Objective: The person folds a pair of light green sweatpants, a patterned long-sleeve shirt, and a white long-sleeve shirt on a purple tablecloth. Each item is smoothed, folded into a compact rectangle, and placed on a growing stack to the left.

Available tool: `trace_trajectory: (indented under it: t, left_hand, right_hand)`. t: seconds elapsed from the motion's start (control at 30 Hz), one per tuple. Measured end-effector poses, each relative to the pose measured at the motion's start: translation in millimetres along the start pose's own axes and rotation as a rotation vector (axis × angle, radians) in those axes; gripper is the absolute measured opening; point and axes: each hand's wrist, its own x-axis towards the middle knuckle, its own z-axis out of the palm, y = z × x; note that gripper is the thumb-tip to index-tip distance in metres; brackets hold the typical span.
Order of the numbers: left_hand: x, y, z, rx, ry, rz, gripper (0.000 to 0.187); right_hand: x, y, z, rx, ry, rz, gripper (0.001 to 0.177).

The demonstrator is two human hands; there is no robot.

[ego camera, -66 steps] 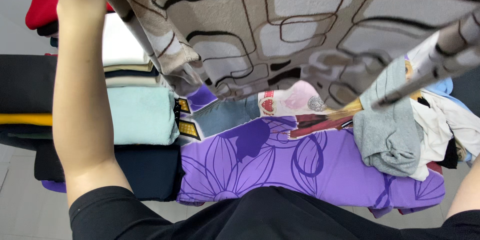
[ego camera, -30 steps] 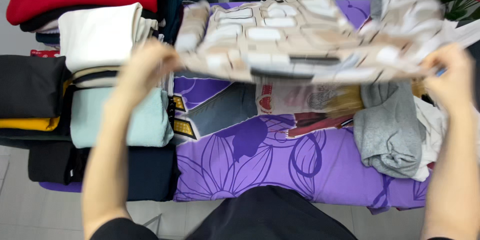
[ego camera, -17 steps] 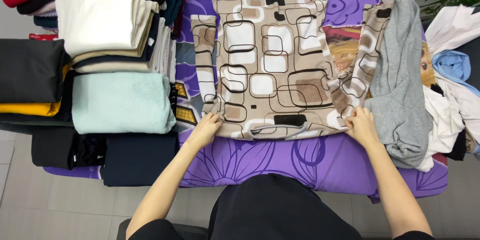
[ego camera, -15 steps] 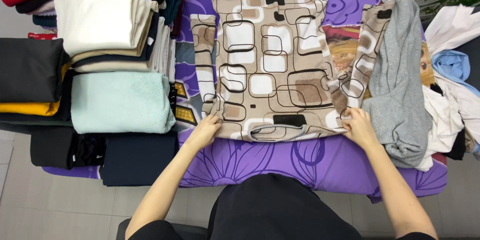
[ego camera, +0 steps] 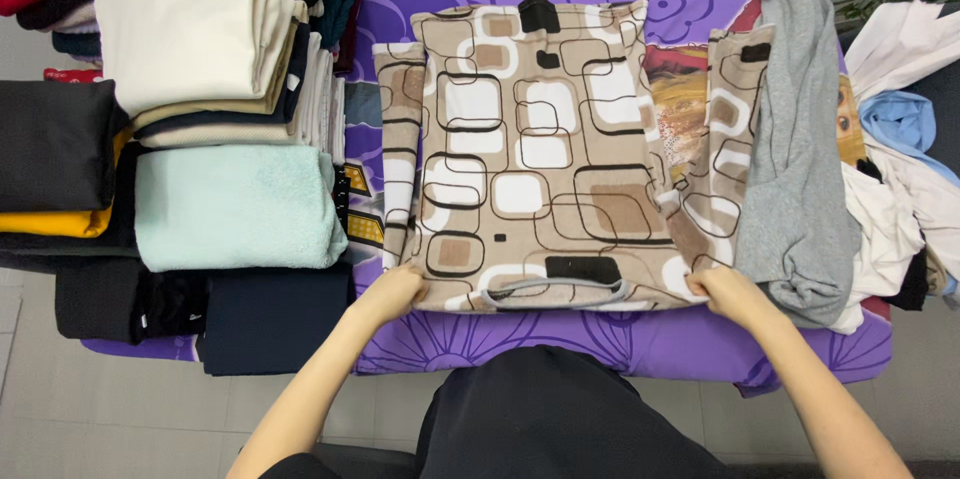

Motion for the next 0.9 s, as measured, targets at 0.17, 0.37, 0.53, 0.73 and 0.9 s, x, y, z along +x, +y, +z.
trace_trajectory:
  t: [0.17, 0.37, 0.53, 0.73, 0.9]
  left_hand:
    - [3, 2, 51, -0.042, -0.069, -0.003, 0.021]
    - [14, -9, 43, -0.279, -0.165, -0.079, 0.025]
    - [65, -55, -39, -0.705, 0.452, -0.429, 0.029]
    - [143, -122, -94, -0.612, 0.696, -0.834, 0.066]
    - [192, -146, -100, -0.707, 0.665, -0.967, 0.098]
  right_hand:
    - [7, -3, 39, 0.012, -0.097, -0.022, 0.015]
    - [31, 9, 41, 0.263, -0.347, -0.001, 0.025]
    - [76, 40, -23, 0.838, 0.414, 0.100, 0.027]
    - [148, 67, -70, 0.596, 0.769, 0.397, 0.063]
    - [166, 24, -104, 0.586, 0.608, 0.677, 0.108]
